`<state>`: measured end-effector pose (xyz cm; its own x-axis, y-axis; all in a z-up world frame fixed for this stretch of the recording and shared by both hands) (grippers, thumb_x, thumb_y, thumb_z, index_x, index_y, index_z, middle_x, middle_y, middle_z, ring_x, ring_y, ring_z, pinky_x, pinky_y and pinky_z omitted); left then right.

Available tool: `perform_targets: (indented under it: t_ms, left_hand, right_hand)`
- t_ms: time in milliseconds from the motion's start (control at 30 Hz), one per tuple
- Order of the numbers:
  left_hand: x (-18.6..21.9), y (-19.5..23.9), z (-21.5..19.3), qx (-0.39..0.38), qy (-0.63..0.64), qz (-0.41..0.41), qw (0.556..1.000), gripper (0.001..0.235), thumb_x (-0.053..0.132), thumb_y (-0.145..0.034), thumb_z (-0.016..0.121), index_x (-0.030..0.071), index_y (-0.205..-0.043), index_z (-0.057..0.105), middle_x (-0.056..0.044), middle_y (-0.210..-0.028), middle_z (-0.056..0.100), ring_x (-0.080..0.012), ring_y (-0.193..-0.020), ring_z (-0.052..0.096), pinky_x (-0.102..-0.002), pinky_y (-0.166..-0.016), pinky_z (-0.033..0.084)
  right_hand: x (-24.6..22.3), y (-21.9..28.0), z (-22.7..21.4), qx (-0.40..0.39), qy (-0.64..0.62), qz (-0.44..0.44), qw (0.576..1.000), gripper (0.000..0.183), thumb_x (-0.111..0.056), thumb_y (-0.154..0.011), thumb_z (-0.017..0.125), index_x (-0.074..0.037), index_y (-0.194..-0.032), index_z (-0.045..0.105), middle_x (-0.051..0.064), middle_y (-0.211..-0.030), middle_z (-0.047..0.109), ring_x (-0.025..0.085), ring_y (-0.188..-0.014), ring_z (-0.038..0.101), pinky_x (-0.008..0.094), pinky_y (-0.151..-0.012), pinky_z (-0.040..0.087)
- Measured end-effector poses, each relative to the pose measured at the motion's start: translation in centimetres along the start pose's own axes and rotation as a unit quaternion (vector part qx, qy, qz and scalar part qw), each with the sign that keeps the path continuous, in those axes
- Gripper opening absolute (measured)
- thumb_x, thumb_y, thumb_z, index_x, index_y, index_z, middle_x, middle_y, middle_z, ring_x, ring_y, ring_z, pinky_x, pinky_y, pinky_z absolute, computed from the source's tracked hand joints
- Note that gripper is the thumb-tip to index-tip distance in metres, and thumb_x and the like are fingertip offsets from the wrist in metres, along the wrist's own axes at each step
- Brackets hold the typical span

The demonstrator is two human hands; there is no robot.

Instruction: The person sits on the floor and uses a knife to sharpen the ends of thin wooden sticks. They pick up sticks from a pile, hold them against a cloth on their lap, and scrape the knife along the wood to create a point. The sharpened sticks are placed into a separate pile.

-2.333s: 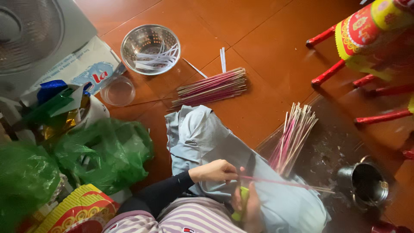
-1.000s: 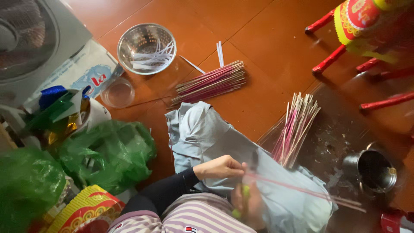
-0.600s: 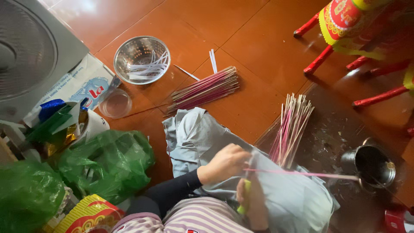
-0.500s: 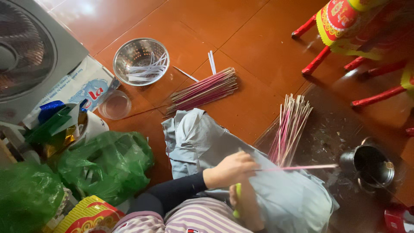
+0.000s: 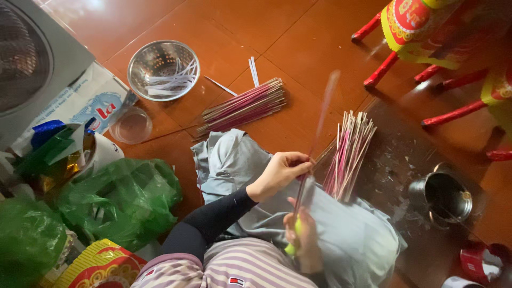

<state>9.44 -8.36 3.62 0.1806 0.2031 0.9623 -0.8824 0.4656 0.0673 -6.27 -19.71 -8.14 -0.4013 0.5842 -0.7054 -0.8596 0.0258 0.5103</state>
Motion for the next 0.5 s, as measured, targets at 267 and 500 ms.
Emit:
perform_targets:
  t_ms: [267, 500]
  left_hand:
    - [-8.8, 0.7, -0.9, -0.034, 0.045, -0.125, 0.991, 0.023, 0.018, -0.1, 0.067, -0.001, -0.11, 0.072, -0.003, -0.092, 0.073, -0.008, -0.078, 0.066, -0.026, -0.074, 0.057]
    - [-7.2, -2.4, -7.8, 0.058, -0.399, 0.131, 0.906, 0.022, 0.018, -0.091, 0.072, 0.003, -0.106, 0.077, -0.017, -0.101, 0.074, -0.0323, -0.091, 0.071, -0.039, -0.08, 0.056]
  right_hand:
    - [-0.3, -0.7, -3.7, 0.014, 0.25, -0.021, 0.968, 0.03, -0.018, -0.097, 0.066, -0.001, -0.121, 0.072, 0.006, -0.067, 0.058, 0.009, -0.044, 0.046, 0.027, -0.039, 0.034]
    - [-10.9, -7.9, -9.3, 0.089, 0.71, -0.181, 0.675, 0.02, -0.023, -0.096, 0.061, -0.008, -0.089, 0.073, 0.015, -0.091, 0.079, 0.027, -0.07, 0.074, 0.039, -0.065, 0.057]
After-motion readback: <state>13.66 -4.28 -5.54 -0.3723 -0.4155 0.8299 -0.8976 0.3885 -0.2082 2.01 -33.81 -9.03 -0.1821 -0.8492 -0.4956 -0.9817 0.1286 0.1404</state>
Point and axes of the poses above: each hand's wrist, its own y-axis away from the middle knuckle, its own z-axis out of the palm, x = y × z, the point moved 4 cm from there along -y, towards the middle knuckle
